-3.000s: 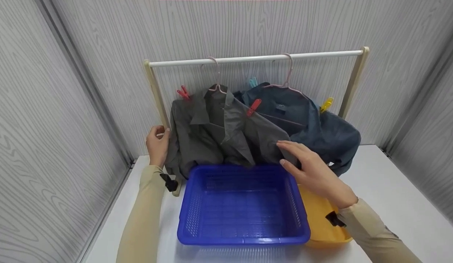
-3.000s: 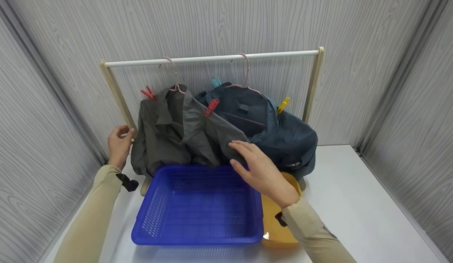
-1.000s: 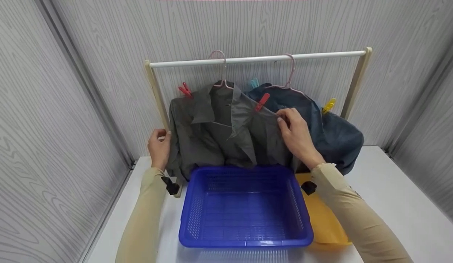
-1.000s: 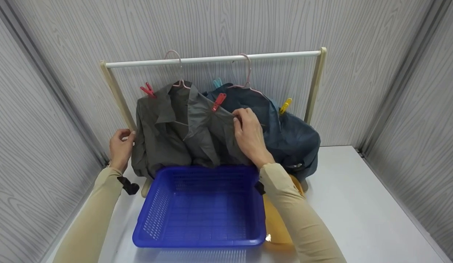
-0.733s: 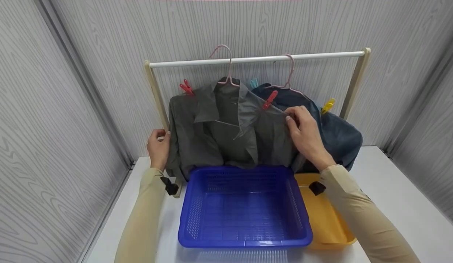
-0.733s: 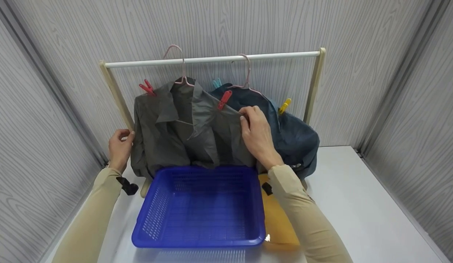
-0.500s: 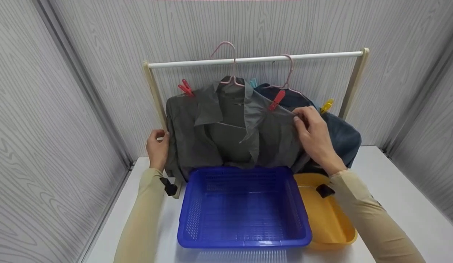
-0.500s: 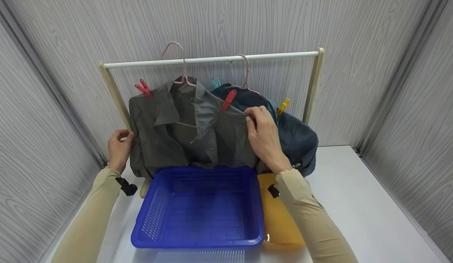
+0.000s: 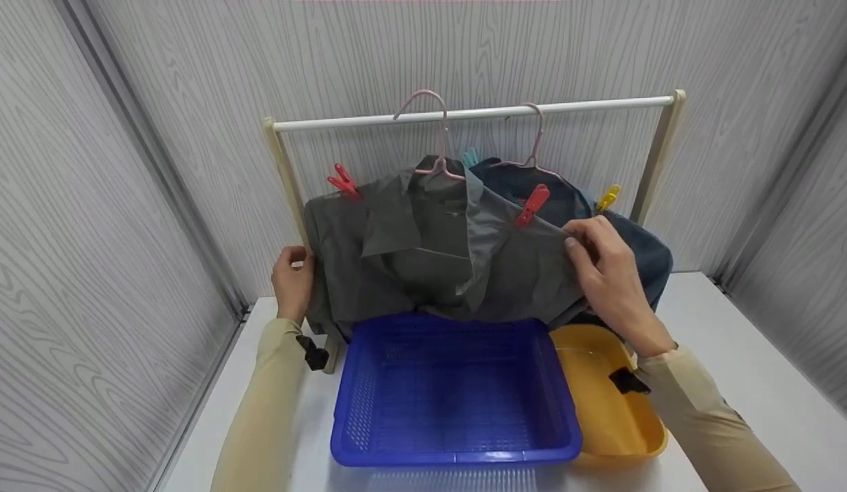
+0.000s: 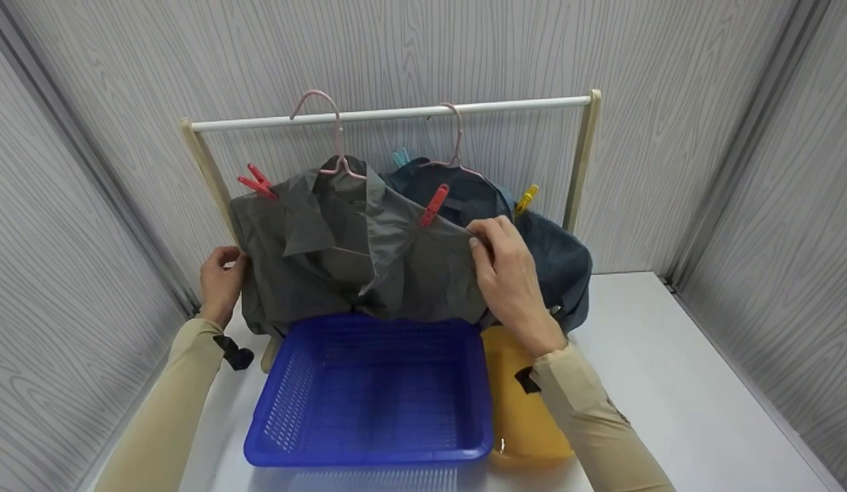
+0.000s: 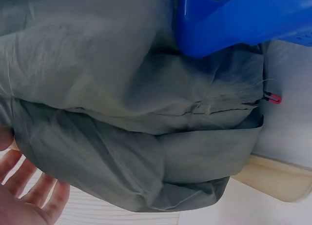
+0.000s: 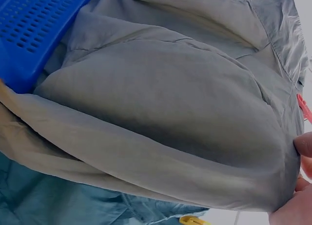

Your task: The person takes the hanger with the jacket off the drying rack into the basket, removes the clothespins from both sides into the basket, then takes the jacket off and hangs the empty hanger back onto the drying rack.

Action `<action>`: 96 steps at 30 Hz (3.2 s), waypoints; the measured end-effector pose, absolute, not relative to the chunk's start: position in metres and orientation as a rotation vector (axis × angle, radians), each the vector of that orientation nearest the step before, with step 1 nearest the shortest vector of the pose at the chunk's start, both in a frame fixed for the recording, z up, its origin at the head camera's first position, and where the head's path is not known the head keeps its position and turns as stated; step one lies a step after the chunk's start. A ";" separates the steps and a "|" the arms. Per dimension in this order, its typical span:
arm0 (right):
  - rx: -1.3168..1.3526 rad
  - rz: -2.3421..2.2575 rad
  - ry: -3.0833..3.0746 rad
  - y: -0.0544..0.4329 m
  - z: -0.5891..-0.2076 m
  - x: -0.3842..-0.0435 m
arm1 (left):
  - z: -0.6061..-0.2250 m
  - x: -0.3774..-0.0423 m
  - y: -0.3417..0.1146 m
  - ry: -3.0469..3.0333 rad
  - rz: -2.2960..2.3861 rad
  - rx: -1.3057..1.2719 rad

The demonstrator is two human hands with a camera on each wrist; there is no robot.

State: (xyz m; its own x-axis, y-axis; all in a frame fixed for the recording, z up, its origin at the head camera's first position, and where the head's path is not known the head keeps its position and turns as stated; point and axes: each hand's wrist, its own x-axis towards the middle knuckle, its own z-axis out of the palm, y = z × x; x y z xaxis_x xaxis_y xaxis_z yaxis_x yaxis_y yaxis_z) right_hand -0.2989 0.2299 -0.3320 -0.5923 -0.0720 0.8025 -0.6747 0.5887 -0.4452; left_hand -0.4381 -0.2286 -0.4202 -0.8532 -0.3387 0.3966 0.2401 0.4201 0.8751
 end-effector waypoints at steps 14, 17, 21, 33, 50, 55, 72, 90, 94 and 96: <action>0.589 1.029 -2.034 0.238 -0.356 -0.267 | -0.425 -0.438 -0.231 -2.140 -1.437 0.089; 0.581 1.036 -2.045 0.235 -0.352 -0.255 | -0.427 -0.436 -0.231 -2.129 -1.441 0.071; 0.592 1.062 -2.052 0.234 -0.350 -0.243 | -0.429 -0.431 -0.232 -2.119 -1.457 0.062; 0.599 1.127 -2.091 0.239 -0.369 -0.239 | -0.423 -0.399 -0.234 -2.074 -1.420 -0.025; 0.616 1.177 -2.130 0.241 -0.392 -0.231 | -0.399 -0.333 -0.194 -2.113 -1.441 -0.414; 0.607 1.193 -2.125 0.242 -0.399 -0.229 | -0.411 -0.332 -0.196 -2.112 -1.394 -0.409; 0.524 1.232 -2.177 0.251 -0.451 -0.248 | -0.437 -0.287 -0.203 -2.281 -1.222 -0.399; 0.371 1.362 -2.299 0.252 -0.461 -0.238 | -0.468 -0.262 -0.195 -2.346 -1.310 -0.225; 0.389 1.381 -2.275 0.251 -0.464 -0.238 | -0.473 -0.260 -0.191 -2.311 -1.293 -0.205; 0.395 1.373 -2.287 0.251 -0.465 -0.237 | -0.474 -0.259 -0.189 -2.290 -1.298 -0.199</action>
State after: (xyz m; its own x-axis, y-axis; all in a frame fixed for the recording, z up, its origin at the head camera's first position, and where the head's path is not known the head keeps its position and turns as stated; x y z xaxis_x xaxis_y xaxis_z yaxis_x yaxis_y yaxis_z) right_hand -0.2373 0.2508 -0.4646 -0.8616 -0.0170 0.5073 -0.4557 0.4660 -0.7584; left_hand -0.2592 -0.1887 -0.4741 -0.8661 -0.1141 0.4867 0.3590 0.5354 0.7645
